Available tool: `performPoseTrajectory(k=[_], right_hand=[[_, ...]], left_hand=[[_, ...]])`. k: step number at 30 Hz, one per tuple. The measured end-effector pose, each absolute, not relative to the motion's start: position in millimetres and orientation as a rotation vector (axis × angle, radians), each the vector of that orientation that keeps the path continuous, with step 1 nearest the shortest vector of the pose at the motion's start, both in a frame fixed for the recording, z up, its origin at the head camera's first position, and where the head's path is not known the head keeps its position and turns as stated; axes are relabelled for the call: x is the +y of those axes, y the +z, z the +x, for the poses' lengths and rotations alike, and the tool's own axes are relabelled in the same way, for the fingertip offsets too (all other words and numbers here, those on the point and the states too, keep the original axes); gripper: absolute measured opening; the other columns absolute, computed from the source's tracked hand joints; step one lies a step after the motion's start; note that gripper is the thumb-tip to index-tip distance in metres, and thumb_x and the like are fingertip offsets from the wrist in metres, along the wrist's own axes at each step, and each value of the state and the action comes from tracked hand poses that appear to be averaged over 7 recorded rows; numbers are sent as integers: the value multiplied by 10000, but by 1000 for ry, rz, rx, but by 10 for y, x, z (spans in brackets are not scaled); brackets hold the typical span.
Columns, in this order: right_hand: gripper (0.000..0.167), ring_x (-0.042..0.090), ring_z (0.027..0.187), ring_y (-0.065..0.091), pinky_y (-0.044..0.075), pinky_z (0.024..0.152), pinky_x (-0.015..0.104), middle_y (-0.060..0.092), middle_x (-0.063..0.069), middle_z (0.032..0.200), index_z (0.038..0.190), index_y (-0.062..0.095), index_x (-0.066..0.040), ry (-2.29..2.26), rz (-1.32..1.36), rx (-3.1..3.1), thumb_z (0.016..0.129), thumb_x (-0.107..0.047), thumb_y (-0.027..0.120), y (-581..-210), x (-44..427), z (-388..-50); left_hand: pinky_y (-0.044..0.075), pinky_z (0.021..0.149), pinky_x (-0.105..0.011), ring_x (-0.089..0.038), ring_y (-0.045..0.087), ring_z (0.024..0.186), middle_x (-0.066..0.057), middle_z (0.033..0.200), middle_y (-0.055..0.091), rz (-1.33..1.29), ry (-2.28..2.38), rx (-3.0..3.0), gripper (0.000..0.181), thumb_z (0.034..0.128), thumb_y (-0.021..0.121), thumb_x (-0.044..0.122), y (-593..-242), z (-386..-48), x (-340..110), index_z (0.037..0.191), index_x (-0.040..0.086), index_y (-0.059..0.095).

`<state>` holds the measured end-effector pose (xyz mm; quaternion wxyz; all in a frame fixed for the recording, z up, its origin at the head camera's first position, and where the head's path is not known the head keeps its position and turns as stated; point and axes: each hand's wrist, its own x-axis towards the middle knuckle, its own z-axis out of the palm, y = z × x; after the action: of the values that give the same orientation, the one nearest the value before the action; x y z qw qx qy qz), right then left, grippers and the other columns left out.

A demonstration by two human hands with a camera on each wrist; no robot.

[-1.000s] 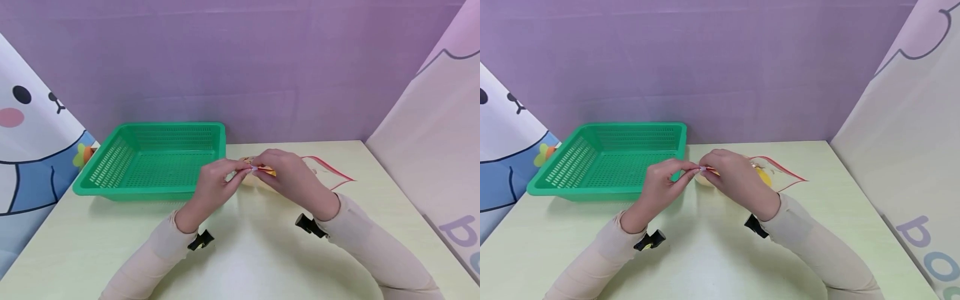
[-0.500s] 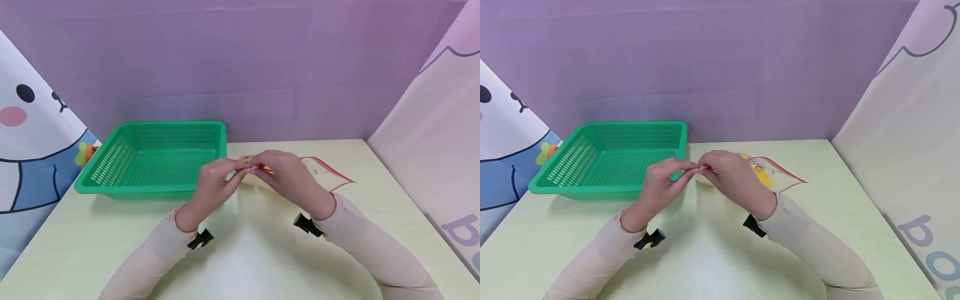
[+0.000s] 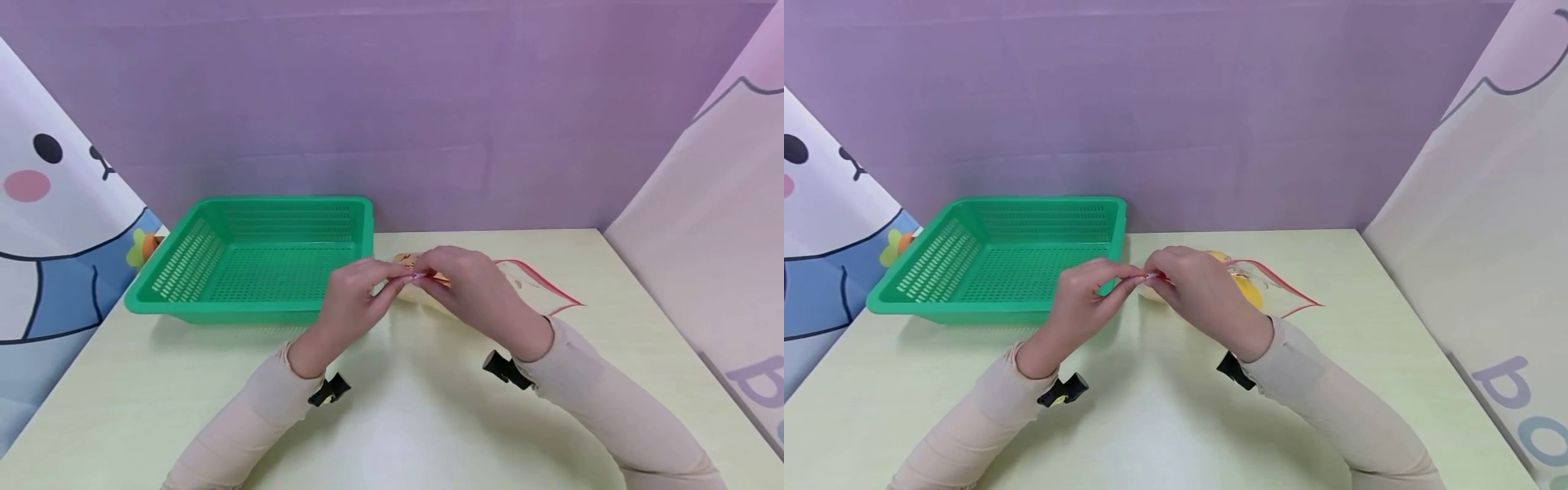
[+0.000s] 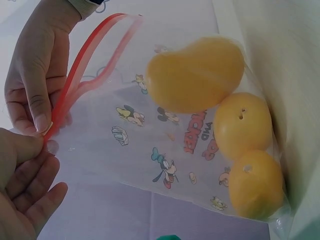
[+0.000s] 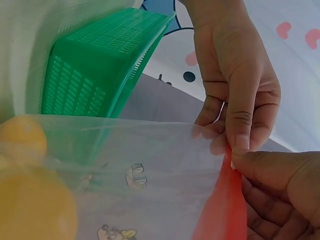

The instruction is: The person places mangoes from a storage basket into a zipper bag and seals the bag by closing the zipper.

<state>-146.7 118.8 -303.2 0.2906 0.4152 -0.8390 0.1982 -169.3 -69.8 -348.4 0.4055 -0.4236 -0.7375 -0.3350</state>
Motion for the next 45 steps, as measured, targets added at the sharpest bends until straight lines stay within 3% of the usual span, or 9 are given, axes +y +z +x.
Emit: performPoseTrajectory(k=[45], right_hand=[[193,166,774,619,536,690,292,678,41,858,901,662,-50,482,1082,-2235,747,-33,777,-3034,1295,-1427]], left_hand=[[486,600,-262,-161,620,718,-56,830,713,-1054,-833,-1827,112,776,746,34,-3506,-1707,-709,885,39,720]])
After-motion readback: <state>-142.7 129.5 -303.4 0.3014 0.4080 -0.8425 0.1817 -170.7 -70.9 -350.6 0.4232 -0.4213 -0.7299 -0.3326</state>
